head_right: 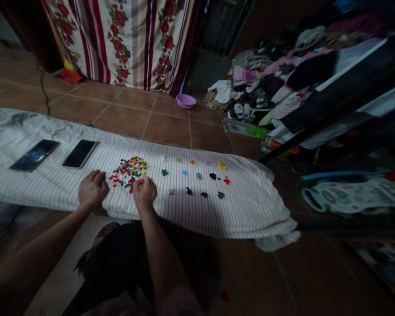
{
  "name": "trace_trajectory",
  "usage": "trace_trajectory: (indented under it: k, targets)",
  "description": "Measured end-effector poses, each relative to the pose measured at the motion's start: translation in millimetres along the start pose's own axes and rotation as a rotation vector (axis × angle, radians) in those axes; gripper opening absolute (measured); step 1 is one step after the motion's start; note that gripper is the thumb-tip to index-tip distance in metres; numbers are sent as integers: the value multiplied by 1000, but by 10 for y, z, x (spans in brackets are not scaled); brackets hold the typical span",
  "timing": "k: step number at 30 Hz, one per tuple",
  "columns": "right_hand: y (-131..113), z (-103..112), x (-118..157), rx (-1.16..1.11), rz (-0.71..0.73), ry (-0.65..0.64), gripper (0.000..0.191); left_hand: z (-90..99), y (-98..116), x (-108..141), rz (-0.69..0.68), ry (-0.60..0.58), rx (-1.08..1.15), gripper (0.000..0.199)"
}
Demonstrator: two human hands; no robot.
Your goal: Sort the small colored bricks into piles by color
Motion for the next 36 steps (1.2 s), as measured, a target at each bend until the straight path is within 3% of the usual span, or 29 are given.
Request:
trace_trajectory:
  k: [11,18,23,29,32,36]
  targets:
    - [92,-6,-7,-136,37,26,23,-5,11,2,29,-11,-73,40]
    - [192,233,-31,-332,98,-53,27,-5,6,7,59,-38,-37,42]
    - [461,666,-179,-310,57,-24,28,-25,-1,5,18,-32,-79,43]
    - [1040,1469,-609,-179,20,112,27,-1,23,19,-6,4,-98,41]
    - [1310,1871,-823,23,-109,188,28,-9,27,19,-13,1,-100,41]
    - [1562,2207,-1085,259,-315,142,25,-27,10,13,-7,-4,-91,41]
Point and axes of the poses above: each hand's wrist, its own x-axis away from the middle knuckle, its own z-axis out of the back of the hand, y = z × x, the point moved 5 cm from there along -x, towards the middle knuckle, and after that the axes turned 13 degrees about -y, right-handed, at the moved point
